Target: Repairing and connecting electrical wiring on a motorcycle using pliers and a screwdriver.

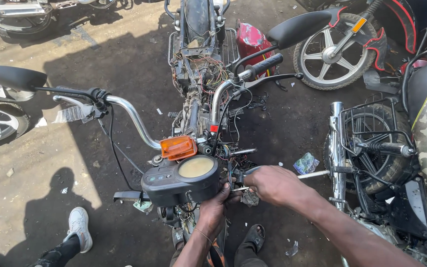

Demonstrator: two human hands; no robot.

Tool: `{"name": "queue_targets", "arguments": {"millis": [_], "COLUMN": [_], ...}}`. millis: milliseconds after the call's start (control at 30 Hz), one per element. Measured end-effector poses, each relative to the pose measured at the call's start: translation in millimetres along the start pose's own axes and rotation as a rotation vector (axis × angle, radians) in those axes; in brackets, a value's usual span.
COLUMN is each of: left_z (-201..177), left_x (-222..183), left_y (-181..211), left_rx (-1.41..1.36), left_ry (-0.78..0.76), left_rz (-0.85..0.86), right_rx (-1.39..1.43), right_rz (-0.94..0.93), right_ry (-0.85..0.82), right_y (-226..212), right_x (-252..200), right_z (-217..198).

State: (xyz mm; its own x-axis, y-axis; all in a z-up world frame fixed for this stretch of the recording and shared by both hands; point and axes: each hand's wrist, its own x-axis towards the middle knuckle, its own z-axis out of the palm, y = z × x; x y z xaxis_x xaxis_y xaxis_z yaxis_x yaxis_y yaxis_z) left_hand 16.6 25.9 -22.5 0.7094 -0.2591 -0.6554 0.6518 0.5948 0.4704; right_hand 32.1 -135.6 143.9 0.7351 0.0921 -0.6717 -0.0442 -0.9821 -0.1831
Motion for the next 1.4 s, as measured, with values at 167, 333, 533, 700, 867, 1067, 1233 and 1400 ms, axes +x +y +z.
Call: {"name": "queue_targets", "arguments": {"millis": [167, 333, 533, 700, 867, 1067, 1233, 1400], "left_z": [2.9, -0.2, 1.9, 19.3, 2.9, 1.6, -0.5, 2.4], "left_x": [-2.8, 2.7, 8.0, -13.1, 0.1, -4.1, -1.8, 4.2], "left_y": [3.9, -1.5, -7.0, 7.7, 0.3, 13.1, 9.5, 8.3], "left_rx": [0.024, 0.064, 0.066, 0.155, 0.126, 0.196, 0.142, 0.171], "left_ry": [-0.004, -0.002, 0.028, 0.14, 0.032, -0.071, -0.05, -0.089], "left_rz": [-0.006, -0.014, 0.052, 0.039, 0.076, 0.051, 0.009, 0.037], "right_rx": [-0.164, -0.163, -0.142, -0.297, 0.014, 0.005, -0.127, -0.23], "right_rz": [-0.036, 0.001, 0.088, 0.101, 0.198, 0.05, -0.011, -0.033], "right_ry": [-0.099, -0.089, 0.076, 0.262, 0.156, 0.031, -0.051, -0.091], "right_y": [-21.8, -30.6, -32.1, -34.2, -37.1, -9.0, -31.5, -28.9], "right_x": [8.3, 11.9, 5.1, 16.8, -4.2, 7.6, 16.9, 38.9], "right_z": [-30.3, -22.6, 49.7, 118.3, 73.4, 15.4, -11.9, 3.3]}}
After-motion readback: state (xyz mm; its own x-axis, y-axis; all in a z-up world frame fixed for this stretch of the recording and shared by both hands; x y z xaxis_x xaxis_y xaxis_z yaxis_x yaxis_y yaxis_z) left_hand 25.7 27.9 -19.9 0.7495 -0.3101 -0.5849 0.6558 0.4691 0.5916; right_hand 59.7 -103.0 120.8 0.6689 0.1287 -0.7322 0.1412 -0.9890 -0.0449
